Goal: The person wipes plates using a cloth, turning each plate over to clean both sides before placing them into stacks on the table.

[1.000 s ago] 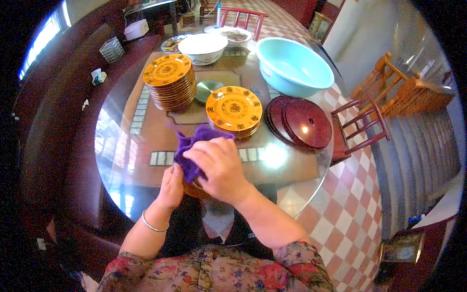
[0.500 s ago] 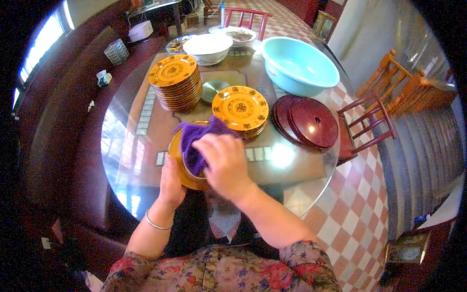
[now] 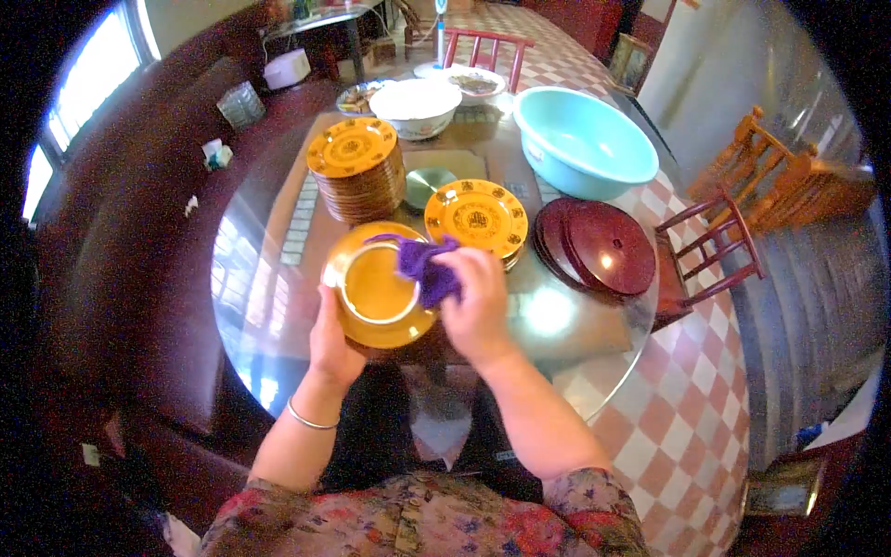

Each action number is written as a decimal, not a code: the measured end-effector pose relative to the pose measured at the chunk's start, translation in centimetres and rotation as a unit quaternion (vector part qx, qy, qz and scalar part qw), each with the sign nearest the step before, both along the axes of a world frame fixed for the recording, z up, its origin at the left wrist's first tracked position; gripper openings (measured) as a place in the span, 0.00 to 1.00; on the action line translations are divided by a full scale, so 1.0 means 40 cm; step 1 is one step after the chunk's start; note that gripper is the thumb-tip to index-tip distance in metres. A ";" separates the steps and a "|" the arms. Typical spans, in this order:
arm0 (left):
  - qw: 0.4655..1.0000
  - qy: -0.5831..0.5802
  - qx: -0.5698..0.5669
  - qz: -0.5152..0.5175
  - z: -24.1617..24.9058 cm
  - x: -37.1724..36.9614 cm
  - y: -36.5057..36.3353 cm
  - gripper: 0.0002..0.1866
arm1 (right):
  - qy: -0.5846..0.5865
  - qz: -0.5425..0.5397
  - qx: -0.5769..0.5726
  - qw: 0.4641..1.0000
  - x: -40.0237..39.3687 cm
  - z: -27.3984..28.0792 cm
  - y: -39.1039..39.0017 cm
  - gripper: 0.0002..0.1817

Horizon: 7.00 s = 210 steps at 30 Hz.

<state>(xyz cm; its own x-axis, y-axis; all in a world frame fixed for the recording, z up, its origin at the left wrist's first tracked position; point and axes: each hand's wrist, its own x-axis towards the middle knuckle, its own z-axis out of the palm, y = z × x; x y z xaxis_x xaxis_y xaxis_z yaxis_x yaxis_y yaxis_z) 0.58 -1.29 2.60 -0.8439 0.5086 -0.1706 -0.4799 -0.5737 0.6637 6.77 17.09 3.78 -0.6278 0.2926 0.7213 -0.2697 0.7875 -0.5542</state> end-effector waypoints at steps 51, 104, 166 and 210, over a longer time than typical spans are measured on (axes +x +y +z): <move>0.660 0.472 -0.575 -0.109 0.099 -0.276 0.248 0.29 | 0.171 0.098 -0.525 0.828 -0.006 -0.023 0.141 0.16; 0.959 0.122 -0.013 -0.254 -0.055 0.049 0.015 0.38 | -0.063 -0.039 0.157 0.985 0.002 0.021 -0.034 0.27; 0.509 0.752 -0.416 0.047 0.008 0.022 0.005 0.35 | -0.160 0.285 -0.605 0.726 0.029 0.024 0.063 0.26; 0.985 -0.013 0.123 -0.117 0.002 0.011 -0.006 0.38 | -0.003 0.074 0.089 0.993 0.013 0.010 -0.034 0.14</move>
